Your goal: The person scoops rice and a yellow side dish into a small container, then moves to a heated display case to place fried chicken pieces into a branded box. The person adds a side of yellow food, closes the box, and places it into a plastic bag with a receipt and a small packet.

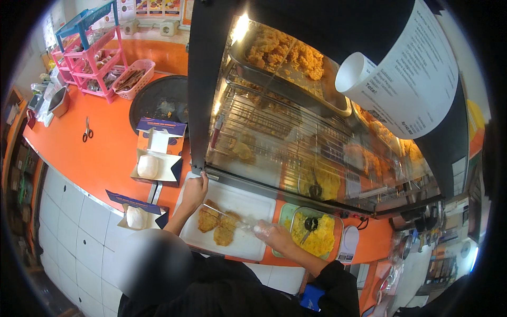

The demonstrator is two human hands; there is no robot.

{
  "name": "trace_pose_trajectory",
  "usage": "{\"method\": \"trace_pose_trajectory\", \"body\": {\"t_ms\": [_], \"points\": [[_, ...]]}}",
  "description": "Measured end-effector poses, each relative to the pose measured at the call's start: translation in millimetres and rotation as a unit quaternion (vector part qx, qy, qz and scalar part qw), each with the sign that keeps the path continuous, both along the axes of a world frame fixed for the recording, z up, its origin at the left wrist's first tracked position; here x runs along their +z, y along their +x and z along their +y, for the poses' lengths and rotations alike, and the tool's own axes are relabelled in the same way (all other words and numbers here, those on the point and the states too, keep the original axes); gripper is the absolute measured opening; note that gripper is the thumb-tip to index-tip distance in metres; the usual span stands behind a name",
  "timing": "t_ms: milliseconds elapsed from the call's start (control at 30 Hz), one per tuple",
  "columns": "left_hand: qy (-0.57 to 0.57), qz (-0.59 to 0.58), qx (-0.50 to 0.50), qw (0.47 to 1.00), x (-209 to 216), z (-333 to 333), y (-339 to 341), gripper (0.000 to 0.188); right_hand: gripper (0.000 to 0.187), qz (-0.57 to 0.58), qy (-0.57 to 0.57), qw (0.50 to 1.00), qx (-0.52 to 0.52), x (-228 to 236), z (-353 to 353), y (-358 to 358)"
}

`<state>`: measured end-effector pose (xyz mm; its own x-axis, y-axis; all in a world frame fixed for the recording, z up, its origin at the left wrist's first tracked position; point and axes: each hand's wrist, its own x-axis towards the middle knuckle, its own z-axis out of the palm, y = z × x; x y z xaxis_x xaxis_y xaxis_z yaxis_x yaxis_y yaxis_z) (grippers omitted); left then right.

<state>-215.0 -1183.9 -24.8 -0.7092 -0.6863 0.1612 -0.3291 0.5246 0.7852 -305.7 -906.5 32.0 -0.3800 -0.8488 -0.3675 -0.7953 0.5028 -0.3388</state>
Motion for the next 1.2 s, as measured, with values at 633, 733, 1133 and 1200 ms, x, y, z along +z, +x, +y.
{"method": "trace_pose_trajectory", "body": {"t_ms": [633, 733, 1133, 1200], "points": [[0.037, -0.051, 0.081, 0.995, -36.7, 0.0, 6.0, 0.057, 0.035, 0.003, 0.075, 0.992, 0.103, -69.9, 5.7, -22.6], [-0.02, -0.023, 0.047, 0.998, -32.3, 4.8, 2.4, 0.056, 0.038, -0.001, 0.044, 0.995, 0.092, -85.4, 11.5, -19.5], [0.056, 0.029, 0.087, 0.994, -29.6, -5.3, 15.0, 0.06, 0.041, -0.006, 0.003, 0.999, 0.034, -6.0, -15.3, -5.6], [0.055, 0.028, 0.076, 0.995, -9.4, 7.7, 27.3, 0.06, 0.038, 0.004, -0.025, 0.999, 0.024, 5.2, 6.2, 13.4]]}}
